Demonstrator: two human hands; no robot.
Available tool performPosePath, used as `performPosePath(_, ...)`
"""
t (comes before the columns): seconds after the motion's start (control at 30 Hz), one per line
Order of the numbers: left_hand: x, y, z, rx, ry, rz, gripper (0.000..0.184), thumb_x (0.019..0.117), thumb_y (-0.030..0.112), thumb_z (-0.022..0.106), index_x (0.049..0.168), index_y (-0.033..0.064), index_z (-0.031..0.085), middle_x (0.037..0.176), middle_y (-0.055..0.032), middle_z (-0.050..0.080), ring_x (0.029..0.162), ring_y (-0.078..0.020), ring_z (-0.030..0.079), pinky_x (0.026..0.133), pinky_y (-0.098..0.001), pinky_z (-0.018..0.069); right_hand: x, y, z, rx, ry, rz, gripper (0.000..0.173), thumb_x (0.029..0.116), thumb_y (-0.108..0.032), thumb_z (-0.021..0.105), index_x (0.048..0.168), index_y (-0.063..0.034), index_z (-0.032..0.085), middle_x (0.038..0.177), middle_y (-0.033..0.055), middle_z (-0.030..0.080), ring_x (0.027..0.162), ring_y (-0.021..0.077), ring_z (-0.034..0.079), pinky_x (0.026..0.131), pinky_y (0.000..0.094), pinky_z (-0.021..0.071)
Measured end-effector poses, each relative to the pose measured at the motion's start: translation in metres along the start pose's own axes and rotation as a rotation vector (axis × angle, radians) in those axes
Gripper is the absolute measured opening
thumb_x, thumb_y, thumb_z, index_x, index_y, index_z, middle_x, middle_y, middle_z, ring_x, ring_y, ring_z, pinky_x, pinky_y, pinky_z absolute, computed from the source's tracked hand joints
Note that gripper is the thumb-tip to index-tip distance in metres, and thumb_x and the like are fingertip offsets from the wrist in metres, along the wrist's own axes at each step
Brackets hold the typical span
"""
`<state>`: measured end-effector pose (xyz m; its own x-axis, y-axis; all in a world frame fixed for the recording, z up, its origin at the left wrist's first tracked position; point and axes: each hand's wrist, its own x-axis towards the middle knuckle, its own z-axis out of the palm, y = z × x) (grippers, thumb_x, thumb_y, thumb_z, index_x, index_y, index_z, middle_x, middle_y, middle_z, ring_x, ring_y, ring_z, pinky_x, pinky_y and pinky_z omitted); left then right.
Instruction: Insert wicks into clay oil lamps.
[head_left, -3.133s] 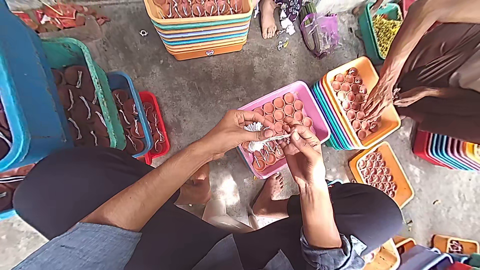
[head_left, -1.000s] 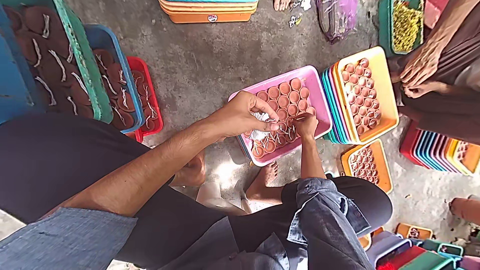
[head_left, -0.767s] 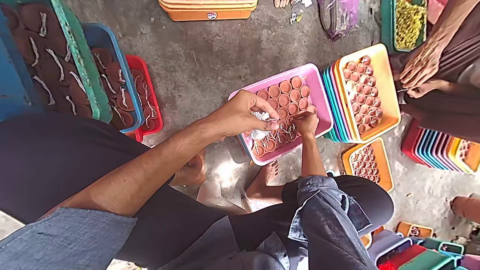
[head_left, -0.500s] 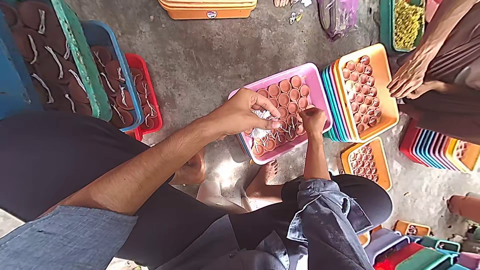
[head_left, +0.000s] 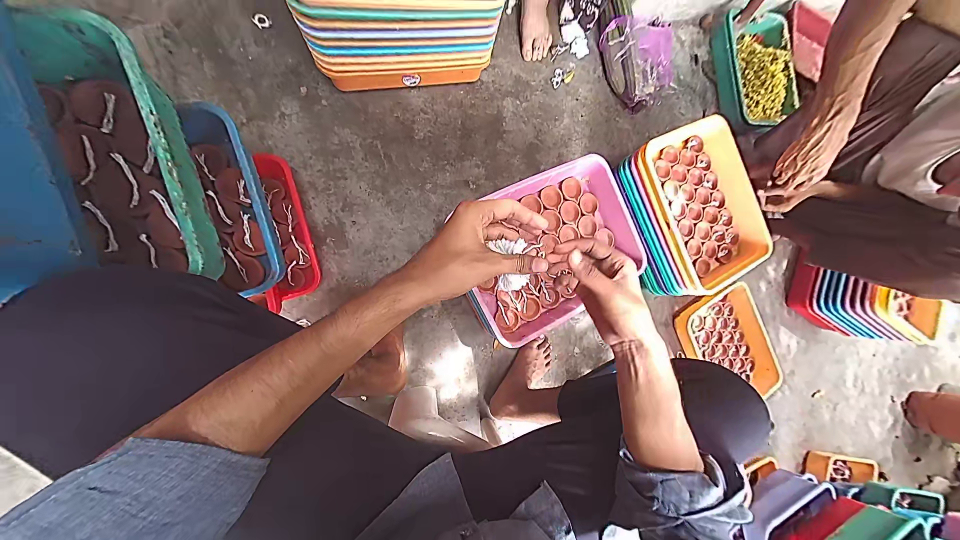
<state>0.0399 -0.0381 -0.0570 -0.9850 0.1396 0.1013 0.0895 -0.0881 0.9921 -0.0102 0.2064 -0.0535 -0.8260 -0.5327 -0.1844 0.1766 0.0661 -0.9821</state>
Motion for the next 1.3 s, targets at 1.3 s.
performPosePath(1.3,-0.004,0.01,0.006,-0.141,-0.152,-0.11,0.069,0.0963,-0.009,0.057,0.158,0.0074,0.032,0.144,-0.008,0.06,0.128,-0.0228,0.06,0.104,-0.0365,0.0547,-0.012,0.007,0.043,-0.007,0.269,-0.291,0.015,0.0916,-0.006,0.075,0.106,-0.0016,0.078,0.104,0.0103,0.071,0.091,0.0171,0.068,0.078,0.0297,0.0603)
